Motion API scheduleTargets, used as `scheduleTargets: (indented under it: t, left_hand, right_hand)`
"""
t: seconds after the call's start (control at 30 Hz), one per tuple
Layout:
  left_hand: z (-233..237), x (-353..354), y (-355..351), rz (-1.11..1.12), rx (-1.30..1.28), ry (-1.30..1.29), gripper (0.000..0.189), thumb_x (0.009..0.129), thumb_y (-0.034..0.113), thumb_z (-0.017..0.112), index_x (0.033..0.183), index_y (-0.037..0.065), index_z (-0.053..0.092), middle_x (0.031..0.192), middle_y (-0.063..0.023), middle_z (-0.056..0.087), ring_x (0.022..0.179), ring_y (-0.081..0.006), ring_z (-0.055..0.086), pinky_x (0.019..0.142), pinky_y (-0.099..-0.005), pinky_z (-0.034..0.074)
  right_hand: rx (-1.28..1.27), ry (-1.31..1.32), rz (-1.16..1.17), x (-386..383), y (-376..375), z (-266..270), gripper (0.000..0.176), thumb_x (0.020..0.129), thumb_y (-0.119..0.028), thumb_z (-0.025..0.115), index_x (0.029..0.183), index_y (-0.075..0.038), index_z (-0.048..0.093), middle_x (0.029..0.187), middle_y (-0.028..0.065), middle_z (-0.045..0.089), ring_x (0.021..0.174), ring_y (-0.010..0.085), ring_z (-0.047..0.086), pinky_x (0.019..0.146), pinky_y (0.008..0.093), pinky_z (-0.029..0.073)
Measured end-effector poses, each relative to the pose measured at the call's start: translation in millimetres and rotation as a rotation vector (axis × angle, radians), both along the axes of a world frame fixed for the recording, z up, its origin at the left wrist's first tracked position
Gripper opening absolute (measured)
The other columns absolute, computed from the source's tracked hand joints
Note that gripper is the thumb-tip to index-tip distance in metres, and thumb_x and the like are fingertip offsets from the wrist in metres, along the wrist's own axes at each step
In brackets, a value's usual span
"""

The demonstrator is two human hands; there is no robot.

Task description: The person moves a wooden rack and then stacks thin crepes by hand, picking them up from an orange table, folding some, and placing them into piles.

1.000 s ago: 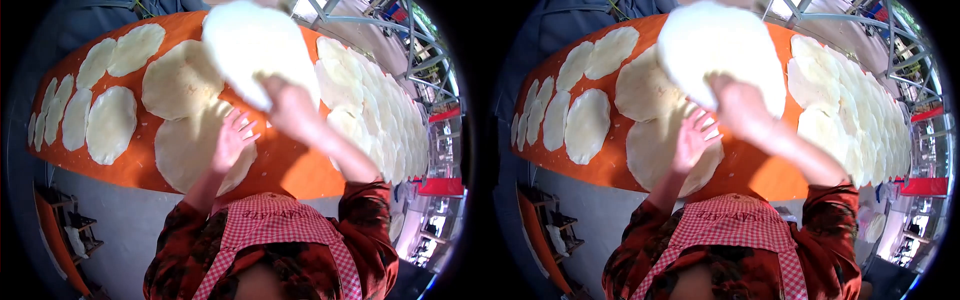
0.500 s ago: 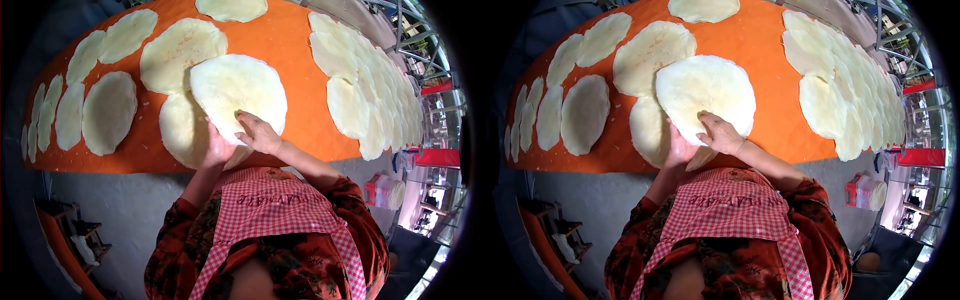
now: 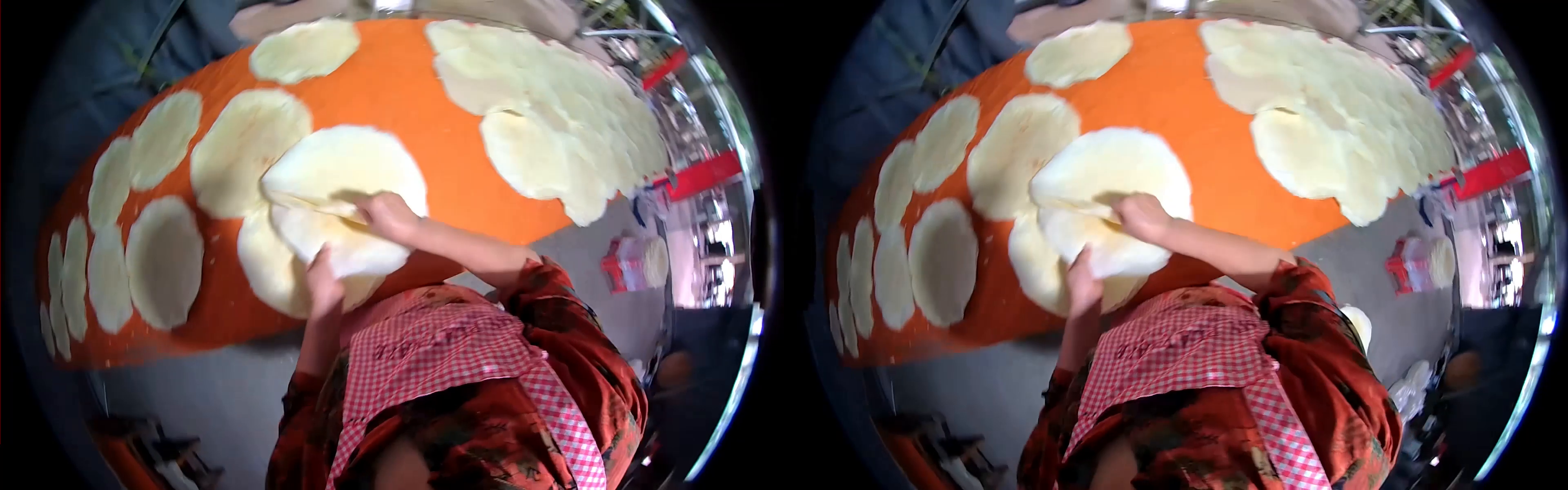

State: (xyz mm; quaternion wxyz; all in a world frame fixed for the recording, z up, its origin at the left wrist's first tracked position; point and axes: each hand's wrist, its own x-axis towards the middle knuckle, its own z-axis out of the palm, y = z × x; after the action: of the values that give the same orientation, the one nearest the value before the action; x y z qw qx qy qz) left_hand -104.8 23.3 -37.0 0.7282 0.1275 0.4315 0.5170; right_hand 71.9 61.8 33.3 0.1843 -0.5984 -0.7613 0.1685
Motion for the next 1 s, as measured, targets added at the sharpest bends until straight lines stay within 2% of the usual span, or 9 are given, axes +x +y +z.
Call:
scheduleTargets:
  t: [0.2, 0.33, 0.43, 0.5, 0.53, 0.63, 0.67, 0.77, 1.0]
  left_hand:
    - [-46.0, -107.3, -0.7, -0.313, 0.525, 0.507, 0.030, 0.089, 0.008, 0.051, 0.115, -0.005, 0.053, 0.112, -0.0163, 0.058, 0.103, -0.0264, 0.058, 0.088, -0.0384, 0.048]
    - [-8.4, -85.6, -7.3, -0.063, -0.050, 0.073, 0.033, 0.089, 0.012, 0.053, 0.117, -0.007, 0.051, 0.113, -0.0142, 0.057, 0.106, -0.0245, 0.056, 0.090, -0.0400, 0.046]
    - [-23.1, -85.8, -13.4, -0.097, 0.166, 0.257, 0.037, 0.087, 0.009, 0.057, 0.120, -0.005, 0.048, 0.116, -0.0123, 0.055, 0.105, -0.0245, 0.055, 0.092, -0.0397, 0.044]
    - [7.7, -65.6, -13.1, 0.028, 0.011, 0.097, 0.040, 0.086, 0.008, 0.057, 0.123, -0.002, 0.046, 0.118, -0.0115, 0.054, 0.107, -0.0258, 0.054, 0.093, -0.0404, 0.044]
    - [7.8, -65.1, -11.8, 0.027, -0.001, 0.096, 0.043, 0.086, 0.007, 0.055, 0.127, 0.001, 0.044, 0.121, -0.0115, 0.053, 0.109, -0.0271, 0.053, 0.094, -0.0419, 0.044]
    - [37.0, -47.0, -5.4, 0.036, 0.027, 0.087, 0.043, 0.086, 0.006, 0.054, 0.127, -0.001, 0.043, 0.122, -0.0130, 0.052, 0.110, -0.0271, 0.053, 0.093, -0.0409, 0.045]
    - [58.8, -33.9, -3.8, 0.031, 0.043, 0.073, 0.042, 0.086, 0.006, 0.054, 0.126, -0.004, 0.043, 0.121, -0.0138, 0.053, 0.109, -0.0263, 0.054, 0.093, -0.0396, 0.045]
    - [103.9, -16.5, 6.0, -0.140, 0.238, 0.029, 0.042, 0.092, 0.017, 0.046, 0.130, 0.000, 0.040, 0.126, -0.0168, 0.049, 0.116, -0.0285, 0.050, 0.095, -0.0428, 0.044]
    - [106.7, -35.1, 23.2, -0.219, 0.459, 0.484, 0.036, 0.095, 0.018, 0.039, 0.126, -0.001, 0.044, 0.124, -0.0180, 0.051, 0.116, -0.0328, 0.050, 0.096, -0.0416, 0.043]
  right_hand:
    - [0.067, 0.257, -0.620, 209.7, 89.9, 121.8, 0.017, 0.071, -0.015, 0.064, 0.081, -0.002, 0.066, 0.070, 0.0067, 0.065, 0.066, 0.0147, 0.059, 0.063, 0.0343, 0.048]
    - [0.063, 0.352, -0.862, 372.5, 98.1, 46.7, 0.024, 0.074, -0.017, 0.066, 0.091, 0.001, 0.064, 0.080, 0.0115, 0.065, 0.073, 0.0185, 0.061, 0.068, 0.0346, 0.049]
    - [0.355, -0.146, -1.014, 348.6, 71.4, 0.8, 0.039, 0.076, -0.022, 0.068, 0.107, 0.001, 0.058, 0.091, 0.0149, 0.065, 0.081, 0.0218, 0.062, 0.073, 0.0352, 0.050]
    - [0.323, 0.354, -0.577, 216.4, 26.6, 8.9, 0.052, 0.073, -0.025, 0.073, 0.116, -0.005, 0.052, 0.101, 0.0154, 0.062, 0.094, 0.0306, 0.060, 0.083, 0.0392, 0.048]
    - [-0.276, 0.518, -0.370, 123.6, -24.9, 90.4, 0.055, 0.072, -0.026, 0.072, 0.119, -0.006, 0.050, 0.112, 0.0180, 0.057, 0.104, 0.0333, 0.055, 0.090, 0.0404, 0.044]
    - [-0.043, 0.180, 0.339, 23.1, -76.1, 25.7, 0.086, 0.072, -0.032, 0.070, 0.140, -0.003, 0.026, 0.146, 0.0230, 0.022, 0.134, 0.0365, 0.025, 0.109, 0.0461, 0.025]
    - [-0.014, 0.073, 0.308, -4.2, -84.4, 32.9, 0.091, 0.070, -0.025, 0.070, 0.141, 0.002, 0.018, 0.144, 0.0245, 0.024, 0.132, 0.0359, 0.031, 0.105, 0.0443, 0.033]
    - [0.108, 0.168, 0.124, -11.3, -38.7, 48.7, 0.045, 0.068, 0.000, 0.057, 0.113, 0.000, 0.054, 0.088, 0.0229, 0.061, 0.074, 0.0368, 0.061, 0.065, 0.0482, 0.048]
    - [-0.056, 0.813, -0.651, 175.6, -17.5, 140.7, 0.028, 0.077, -0.001, 0.057, 0.104, -0.002, 0.063, 0.082, 0.0054, 0.063, 0.072, 0.0119, 0.058, 0.066, 0.0275, 0.049]
